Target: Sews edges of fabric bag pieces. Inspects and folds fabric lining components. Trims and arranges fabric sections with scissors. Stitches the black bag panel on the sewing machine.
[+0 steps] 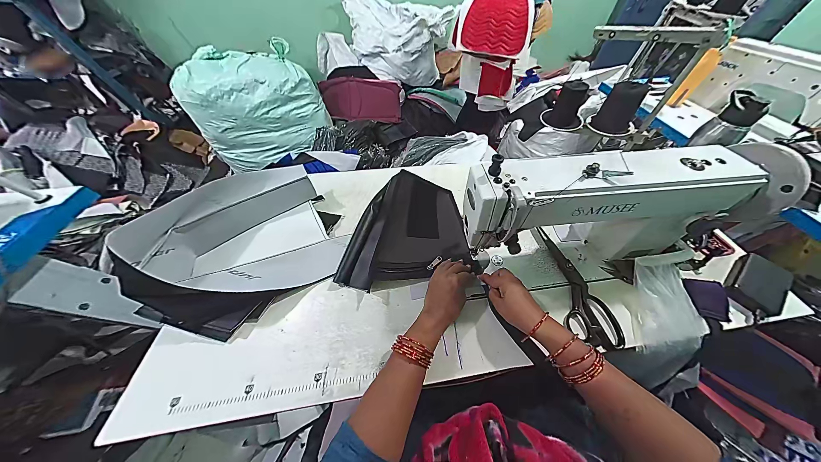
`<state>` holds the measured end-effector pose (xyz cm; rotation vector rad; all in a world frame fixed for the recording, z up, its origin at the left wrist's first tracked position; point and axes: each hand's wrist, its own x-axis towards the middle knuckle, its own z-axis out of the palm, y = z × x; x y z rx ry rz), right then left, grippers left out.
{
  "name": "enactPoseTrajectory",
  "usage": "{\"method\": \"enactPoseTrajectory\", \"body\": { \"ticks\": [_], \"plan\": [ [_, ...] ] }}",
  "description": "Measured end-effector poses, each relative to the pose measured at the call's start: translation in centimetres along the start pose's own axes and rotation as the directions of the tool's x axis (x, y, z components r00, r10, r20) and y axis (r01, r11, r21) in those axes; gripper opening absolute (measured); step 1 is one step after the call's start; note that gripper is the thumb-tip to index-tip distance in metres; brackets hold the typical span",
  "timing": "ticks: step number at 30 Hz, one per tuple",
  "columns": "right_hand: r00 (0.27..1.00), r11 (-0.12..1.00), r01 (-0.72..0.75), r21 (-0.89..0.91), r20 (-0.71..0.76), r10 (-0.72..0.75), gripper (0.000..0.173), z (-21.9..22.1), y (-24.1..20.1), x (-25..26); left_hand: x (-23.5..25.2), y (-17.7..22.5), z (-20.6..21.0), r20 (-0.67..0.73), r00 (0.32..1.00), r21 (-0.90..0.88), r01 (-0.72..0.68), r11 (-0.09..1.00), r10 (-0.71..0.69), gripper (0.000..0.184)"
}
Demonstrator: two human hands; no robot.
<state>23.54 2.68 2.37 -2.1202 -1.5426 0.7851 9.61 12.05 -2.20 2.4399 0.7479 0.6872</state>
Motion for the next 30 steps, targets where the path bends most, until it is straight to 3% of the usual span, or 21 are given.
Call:
{"method": "enactPoseTrajectory", "body": {
  "ticks": [4, 7, 11, 16, 20, 25, 30],
  "plan": [
    [0.999, 0.993, -0.031, -0.112, 0.023, 0.034, 0.043, 0.6, -0.6, 0.0, -0.1, 0.3, -0.1, -0.044, 0.998, -0.012, 0.050, 0.999, -0.051, 0.034],
    [1.000, 0.980, -0.011, -0.199, -0.014, 0.008, 0.039, 1.5, -0.7, -0.2, 0.1, 0.4, 0.2, -0.040, 0.999, 0.075, 0.021, 0.997, -0.018, 0.040],
    [0.996, 0.972, 0.039, -0.233, -0.074, -0.058, 0.034, 2.2, -0.3, -0.5, 0.6, 1.2, -0.4, 0.148, 0.989, 0.217, -0.055, 0.975, 0.023, 0.047],
    [0.994, 0.976, 0.037, -0.215, -0.095, -0.059, 0.034, 2.3, 0.0, -0.6, 0.8, 1.4, -1.5, 0.304, 0.953, 0.247, -0.082, 0.966, 0.003, 0.047],
    [0.992, 0.980, 0.029, -0.197, -0.117, -0.053, 0.034, 2.7, 0.1, -0.8, 0.3, 0.3, -1.5, 0.292, 0.953, 0.201, -0.149, 0.968, 0.086, 0.047],
    [0.977, 0.977, 0.072, -0.201, -0.183, -0.109, 0.030, 3.0, 0.3, -0.7, -0.1, -0.4, -0.9, 0.182, 0.968, 0.149, -0.199, 0.969, 0.171, 0.044],
    [0.974, 0.982, 0.093, -0.165, -0.190, -0.125, 0.030, 3.0, 0.5, -0.5, 0.0, -0.6, -0.9, 0.175, 0.970, 0.112, -0.192, 0.975, 0.171, 0.043]
  ]
}}
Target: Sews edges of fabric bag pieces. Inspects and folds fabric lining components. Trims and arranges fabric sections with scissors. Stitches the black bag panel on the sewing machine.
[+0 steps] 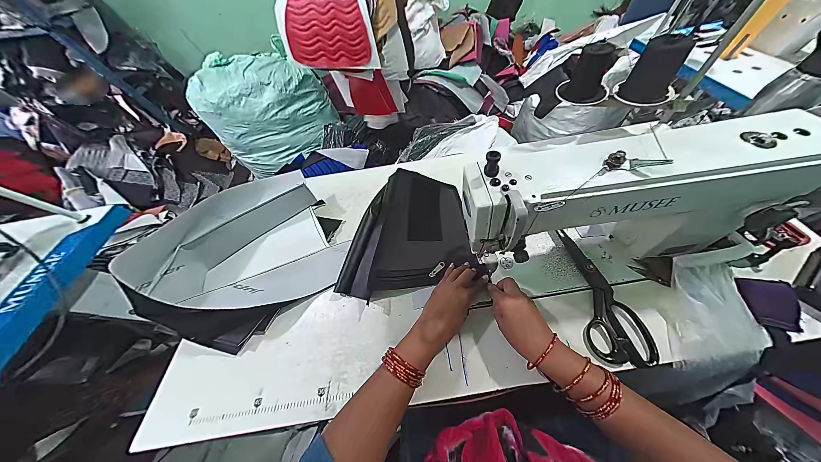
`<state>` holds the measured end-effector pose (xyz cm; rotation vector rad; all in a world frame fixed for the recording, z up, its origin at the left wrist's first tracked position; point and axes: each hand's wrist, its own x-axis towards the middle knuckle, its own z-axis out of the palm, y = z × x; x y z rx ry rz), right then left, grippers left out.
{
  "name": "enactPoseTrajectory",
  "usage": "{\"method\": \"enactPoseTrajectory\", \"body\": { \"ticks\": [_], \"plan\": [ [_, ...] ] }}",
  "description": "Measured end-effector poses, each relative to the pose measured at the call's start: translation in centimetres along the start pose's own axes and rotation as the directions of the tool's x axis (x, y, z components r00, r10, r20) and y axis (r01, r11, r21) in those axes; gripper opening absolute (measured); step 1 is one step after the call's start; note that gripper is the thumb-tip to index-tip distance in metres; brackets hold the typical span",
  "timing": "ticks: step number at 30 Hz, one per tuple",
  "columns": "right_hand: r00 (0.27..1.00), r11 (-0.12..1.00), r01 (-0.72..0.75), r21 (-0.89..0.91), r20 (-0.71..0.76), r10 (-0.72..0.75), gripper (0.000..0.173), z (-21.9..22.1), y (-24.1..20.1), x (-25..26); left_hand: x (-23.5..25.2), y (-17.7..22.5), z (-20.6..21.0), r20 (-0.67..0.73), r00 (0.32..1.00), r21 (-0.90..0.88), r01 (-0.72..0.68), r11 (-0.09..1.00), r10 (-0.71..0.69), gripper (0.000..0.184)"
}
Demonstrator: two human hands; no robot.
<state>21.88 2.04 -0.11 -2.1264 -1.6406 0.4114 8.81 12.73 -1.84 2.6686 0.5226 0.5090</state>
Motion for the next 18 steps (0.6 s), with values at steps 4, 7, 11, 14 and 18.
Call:
{"method": "enactPoseTrajectory", "body": {
  "ticks": [4, 7, 11, 14, 18],
  "plan": [
    [0.995, 0.998, -0.052, 0.027, 0.083, 0.050, 0.034, -0.8, -0.4, 0.8, 0.6, 0.0, -0.7, 0.055, 0.998, -0.003, 0.033, 0.999, -0.032, 0.047],
    [0.984, 0.995, -0.091, 0.037, 0.160, 0.084, 0.036, -1.4, -0.6, 1.5, 1.1, -0.7, -0.6, 0.041, 0.999, 0.012, 0.022, 1.000, -0.022, 0.043],
    [0.966, 0.991, -0.130, 0.030, 0.231, 0.120, 0.039, -1.9, -0.9, 2.4, 1.7, -1.4, -0.8, 0.058, 0.997, -0.028, 0.043, 0.999, -0.042, 0.041],
    [0.950, 0.989, -0.149, 0.002, 0.277, 0.143, 0.041, -2.1, -1.2, 3.1, 2.0, -1.8, -1.0, 0.062, 0.997, -0.056, 0.054, 0.997, -0.051, 0.045],
    [0.943, 0.985, -0.173, -0.008, 0.288, 0.168, 0.042, -2.1, -1.3, 3.5, 1.7, -2.6, -0.6, -0.010, 1.000, -0.105, 0.011, 0.994, -0.013, 0.043]
  ]
}}
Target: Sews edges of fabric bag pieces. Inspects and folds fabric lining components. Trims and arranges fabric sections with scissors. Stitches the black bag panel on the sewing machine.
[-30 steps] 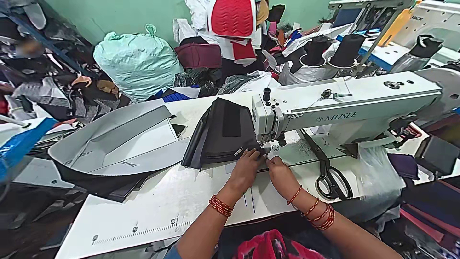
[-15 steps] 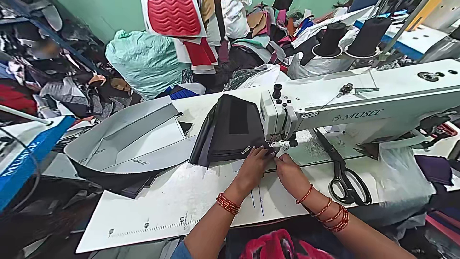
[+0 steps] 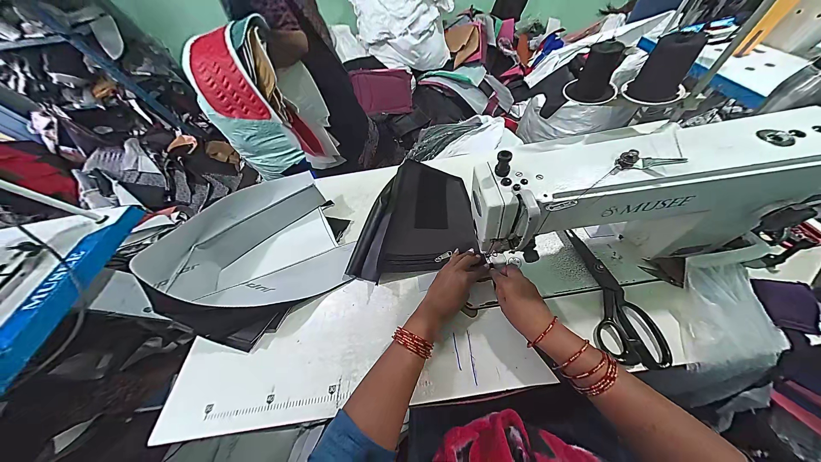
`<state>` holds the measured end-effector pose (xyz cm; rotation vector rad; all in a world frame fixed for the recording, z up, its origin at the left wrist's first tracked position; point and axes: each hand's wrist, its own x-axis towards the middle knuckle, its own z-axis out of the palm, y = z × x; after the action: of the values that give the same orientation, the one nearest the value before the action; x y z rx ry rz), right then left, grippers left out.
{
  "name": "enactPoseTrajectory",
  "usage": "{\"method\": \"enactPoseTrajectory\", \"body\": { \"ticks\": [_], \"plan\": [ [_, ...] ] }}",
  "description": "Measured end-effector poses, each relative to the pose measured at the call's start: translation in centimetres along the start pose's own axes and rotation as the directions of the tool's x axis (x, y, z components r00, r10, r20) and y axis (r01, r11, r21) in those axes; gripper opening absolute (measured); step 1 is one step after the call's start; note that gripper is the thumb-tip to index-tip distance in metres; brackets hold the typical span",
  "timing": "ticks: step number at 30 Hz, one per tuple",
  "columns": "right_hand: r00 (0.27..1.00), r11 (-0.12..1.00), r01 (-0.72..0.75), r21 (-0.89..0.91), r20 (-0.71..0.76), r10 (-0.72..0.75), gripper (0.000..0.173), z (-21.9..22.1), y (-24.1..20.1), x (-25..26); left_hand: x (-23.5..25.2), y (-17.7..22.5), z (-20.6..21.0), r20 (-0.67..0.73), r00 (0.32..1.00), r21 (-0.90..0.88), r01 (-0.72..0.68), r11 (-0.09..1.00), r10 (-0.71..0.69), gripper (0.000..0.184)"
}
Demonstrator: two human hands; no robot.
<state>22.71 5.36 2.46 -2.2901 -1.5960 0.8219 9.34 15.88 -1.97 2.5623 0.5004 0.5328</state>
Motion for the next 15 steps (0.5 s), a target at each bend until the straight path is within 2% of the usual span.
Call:
{"method": "enactPoseTrajectory", "body": {
  "ticks": [3, 7, 15],
  "plan": [
    [1.000, 1.000, -0.001, 0.001, -0.030, 0.001, 0.041, 0.6, 0.2, -1.0, -0.2, 0.4, -0.9, 0.086, 0.996, -0.039, 0.018, 0.999, -0.015, 0.045],
    [0.981, 0.998, 0.066, -0.020, -0.181, -0.069, 0.036, 2.5, 1.1, -2.5, -0.7, 0.6, -2.2, 0.245, 0.967, 0.020, 0.070, 0.997, -0.073, 0.059],
    [0.994, 0.996, 0.049, -0.073, -0.094, -0.055, 0.038, 1.9, 0.5, -2.0, -0.3, 0.6, -2.0, 0.255, 0.957, 0.058, 0.126, 0.990, -0.136, 0.063]
  ]
}}
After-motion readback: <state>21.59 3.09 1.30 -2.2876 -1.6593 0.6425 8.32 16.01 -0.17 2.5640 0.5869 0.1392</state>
